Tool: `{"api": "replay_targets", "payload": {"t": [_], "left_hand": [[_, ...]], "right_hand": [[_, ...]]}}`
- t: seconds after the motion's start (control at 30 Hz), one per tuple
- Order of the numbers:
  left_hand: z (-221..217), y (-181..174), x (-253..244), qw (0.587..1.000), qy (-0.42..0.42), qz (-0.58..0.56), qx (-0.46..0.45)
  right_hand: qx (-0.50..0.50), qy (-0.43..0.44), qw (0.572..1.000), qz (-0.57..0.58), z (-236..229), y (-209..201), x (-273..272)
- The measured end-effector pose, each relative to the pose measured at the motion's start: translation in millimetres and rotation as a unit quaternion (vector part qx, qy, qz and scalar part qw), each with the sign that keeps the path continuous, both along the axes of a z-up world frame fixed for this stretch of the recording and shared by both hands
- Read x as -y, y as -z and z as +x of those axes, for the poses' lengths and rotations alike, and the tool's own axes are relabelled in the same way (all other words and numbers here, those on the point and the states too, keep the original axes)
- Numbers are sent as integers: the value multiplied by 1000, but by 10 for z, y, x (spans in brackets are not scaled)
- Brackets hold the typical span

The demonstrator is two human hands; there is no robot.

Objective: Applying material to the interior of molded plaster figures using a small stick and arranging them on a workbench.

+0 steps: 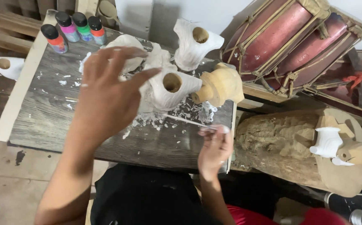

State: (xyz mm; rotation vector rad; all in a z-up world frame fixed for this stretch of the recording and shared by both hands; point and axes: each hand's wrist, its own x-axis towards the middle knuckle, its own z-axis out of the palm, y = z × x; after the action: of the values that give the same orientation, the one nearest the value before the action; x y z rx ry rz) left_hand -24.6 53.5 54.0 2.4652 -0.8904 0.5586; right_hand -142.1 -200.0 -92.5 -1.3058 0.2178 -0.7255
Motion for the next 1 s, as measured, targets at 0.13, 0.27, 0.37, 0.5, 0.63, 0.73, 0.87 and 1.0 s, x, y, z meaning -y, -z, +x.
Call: {"api": "replay_targets", "payload": {"t": [0.13,0.27,0.37,0.5,0.63,0.73,0.87,1.0], "left_hand": [[-80,-31,-436,985,62,-155,35],[-239,7,-860,962,52,-261,54],[-234,167,-1055,930,8,-362,58],[3,833,-1354,872,-18,-484,68],[-91,1053,-1309,843,-64,-535,9],[-59,1210,-1312,850,-30,-526,-13],[-131,1288,-1270,846,-40,-528,-62],[-124,1441,-1321,848,-15,-525,-70]], "right_hand": [[12,42,974,221,-84,6,186],[98,38,853,512,-273,64,342],[157,-7,801,577,-318,-54,269],[220,-33,796,563,-377,-243,-97],[225,-14,771,596,-426,-149,-447],[215,-14,757,617,-426,81,-654],[149,19,804,576,-470,328,-945],[118,83,858,494,-461,339,-1133]]}}
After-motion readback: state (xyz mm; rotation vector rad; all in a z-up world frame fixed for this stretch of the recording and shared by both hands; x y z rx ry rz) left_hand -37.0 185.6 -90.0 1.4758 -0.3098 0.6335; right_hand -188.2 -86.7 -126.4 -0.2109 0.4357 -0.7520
